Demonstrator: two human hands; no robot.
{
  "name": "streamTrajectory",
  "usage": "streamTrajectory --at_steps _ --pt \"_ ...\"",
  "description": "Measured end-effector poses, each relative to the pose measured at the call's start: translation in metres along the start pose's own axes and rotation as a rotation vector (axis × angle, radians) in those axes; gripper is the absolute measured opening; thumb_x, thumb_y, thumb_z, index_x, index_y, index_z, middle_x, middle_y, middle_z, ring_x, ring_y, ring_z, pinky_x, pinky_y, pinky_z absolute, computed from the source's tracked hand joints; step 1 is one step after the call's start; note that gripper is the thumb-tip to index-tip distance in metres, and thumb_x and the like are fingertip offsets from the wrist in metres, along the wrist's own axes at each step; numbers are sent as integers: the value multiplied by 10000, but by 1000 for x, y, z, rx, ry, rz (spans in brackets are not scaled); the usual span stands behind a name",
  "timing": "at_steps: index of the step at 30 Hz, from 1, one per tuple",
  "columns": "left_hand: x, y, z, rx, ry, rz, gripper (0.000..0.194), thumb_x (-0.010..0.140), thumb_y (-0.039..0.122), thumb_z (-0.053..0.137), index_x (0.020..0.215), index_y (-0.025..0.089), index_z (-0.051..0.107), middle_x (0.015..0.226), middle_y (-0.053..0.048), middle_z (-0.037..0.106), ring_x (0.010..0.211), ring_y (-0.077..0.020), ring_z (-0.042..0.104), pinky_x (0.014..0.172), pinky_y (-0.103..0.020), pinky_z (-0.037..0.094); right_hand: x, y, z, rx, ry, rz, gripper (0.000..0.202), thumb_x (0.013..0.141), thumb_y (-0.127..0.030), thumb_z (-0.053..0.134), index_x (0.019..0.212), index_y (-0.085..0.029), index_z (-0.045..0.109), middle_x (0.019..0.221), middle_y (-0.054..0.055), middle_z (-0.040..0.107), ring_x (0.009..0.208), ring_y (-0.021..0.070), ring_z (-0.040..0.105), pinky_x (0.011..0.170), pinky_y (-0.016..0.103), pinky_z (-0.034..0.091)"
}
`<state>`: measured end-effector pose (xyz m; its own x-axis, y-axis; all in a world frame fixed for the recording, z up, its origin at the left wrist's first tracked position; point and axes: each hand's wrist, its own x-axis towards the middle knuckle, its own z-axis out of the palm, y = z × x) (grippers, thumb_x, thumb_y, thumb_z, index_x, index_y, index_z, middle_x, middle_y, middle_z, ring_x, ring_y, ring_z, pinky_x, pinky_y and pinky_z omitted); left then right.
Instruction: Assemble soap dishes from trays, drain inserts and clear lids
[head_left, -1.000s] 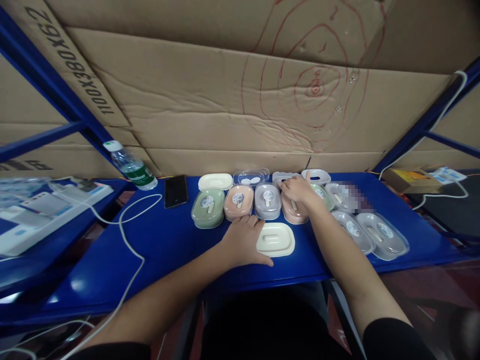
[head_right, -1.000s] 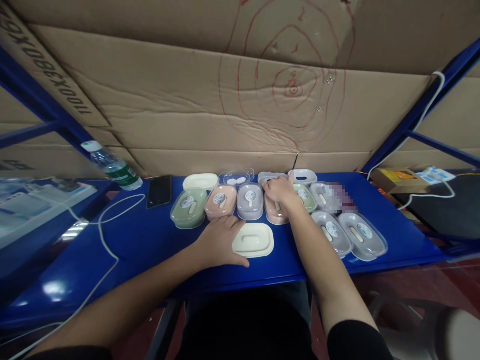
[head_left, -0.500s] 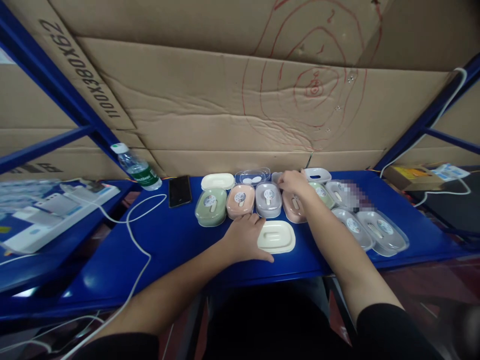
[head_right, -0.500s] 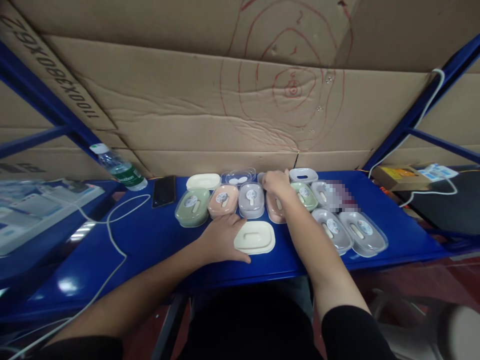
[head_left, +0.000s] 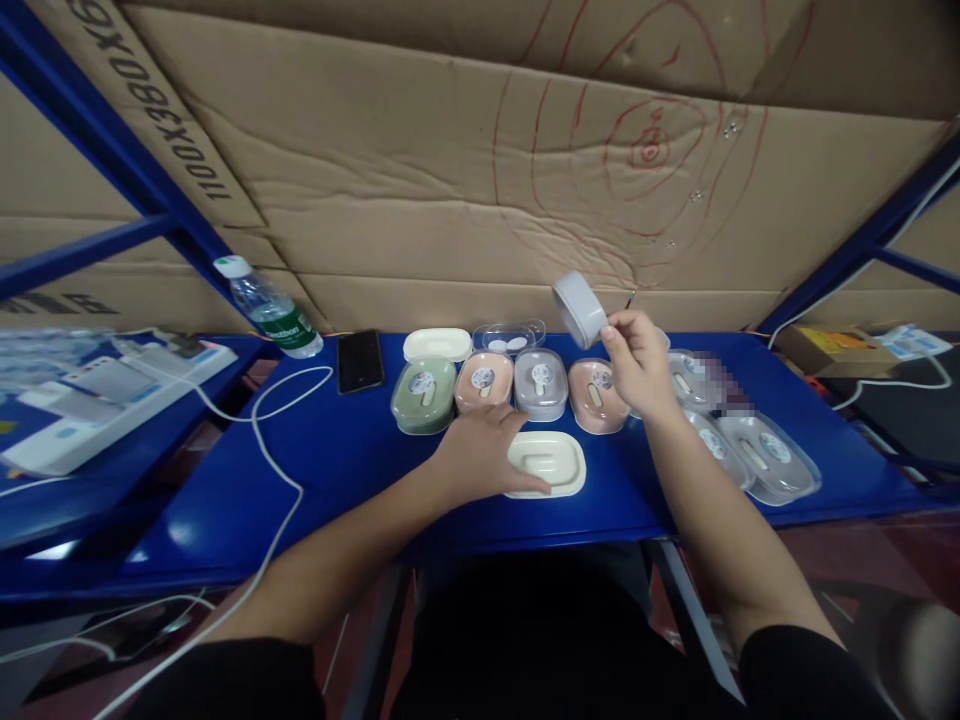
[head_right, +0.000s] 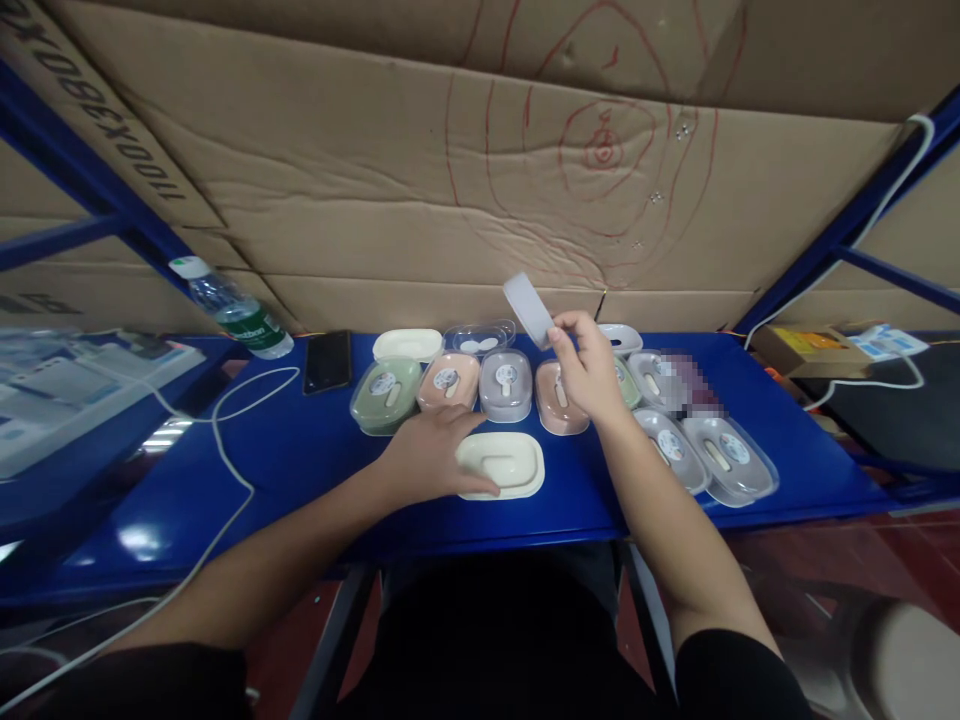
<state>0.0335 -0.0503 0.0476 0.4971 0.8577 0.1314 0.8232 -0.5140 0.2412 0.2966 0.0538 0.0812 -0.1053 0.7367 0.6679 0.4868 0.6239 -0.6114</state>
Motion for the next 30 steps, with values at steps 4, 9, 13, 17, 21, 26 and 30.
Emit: streamTrajectory --at_steps 4,9,13,17,21,26,30 --pt "-1 -11 0 -74 498 -8 1180 726 926 830 1606 225 476 1569 -210 638 1490 -458 594 1274 -625 461 -31 -15 19 429 10 170 517 944 -805 644 1016 -298 571 878 20 673 787 218 650 770 371 568" --pt "0 -21 1 -122 671 -54 1459 700 860 895 1748 263 74 1735 -246 426 1615 -486 442 1273 -668 449 -54 -31 36 707 -270 221 547 879 -787 778 915 -279 578 818 -10 669 699 170 613 659 310 521" --pt "-4 -21 -6 -145 601 -32 1313 761 621 923 1736 249 127 1661 -225 490 1554 -467 514 1269 -650 454 -49 -31 22 715 -353 166 528 885 -774 797 943 -272 643 874 11 721 737 176 669 688 328 563" --pt "-9 -13 -10 -134 368 11 1240 774 581 861 1743 211 180 1669 -236 477 1556 -491 500 1240 -651 488 -37 -31 -4 536 -68 72 629 865 -886 727 1126 -315 694 1087 64 776 904 235 751 837 420 617" --pt "-9 -3 -5 -111 132 66 1160 781 603 823 1728 210 281 1655 -214 535 1507 -472 567 1226 -602 520 -32 -36 -23 228 -236 -44 511 917 -788 750 1086 -307 771 952 46 775 795 224 714 764 400 578" --pt "-5 4 -1 -42 -52 113 1027 792 580 805 1658 182 423 1576 -199 620 1407 -423 657 1201 -554 548 -33 -40 -17 -192 -778 -118 331 1002 -485 750 1229 -254 821 1060 56 849 946 247 763 877 376 541" --pt "-5 2 -1 -4 -112 127 1000 797 602 824 1630 174 475 1530 -191 651 1349 -406 693 1189 -538 557 -35 -39 -7 -318 -958 -84 278 991 -368 749 1235 -268 836 1197 55 861 1063 272 783 887 364 514"
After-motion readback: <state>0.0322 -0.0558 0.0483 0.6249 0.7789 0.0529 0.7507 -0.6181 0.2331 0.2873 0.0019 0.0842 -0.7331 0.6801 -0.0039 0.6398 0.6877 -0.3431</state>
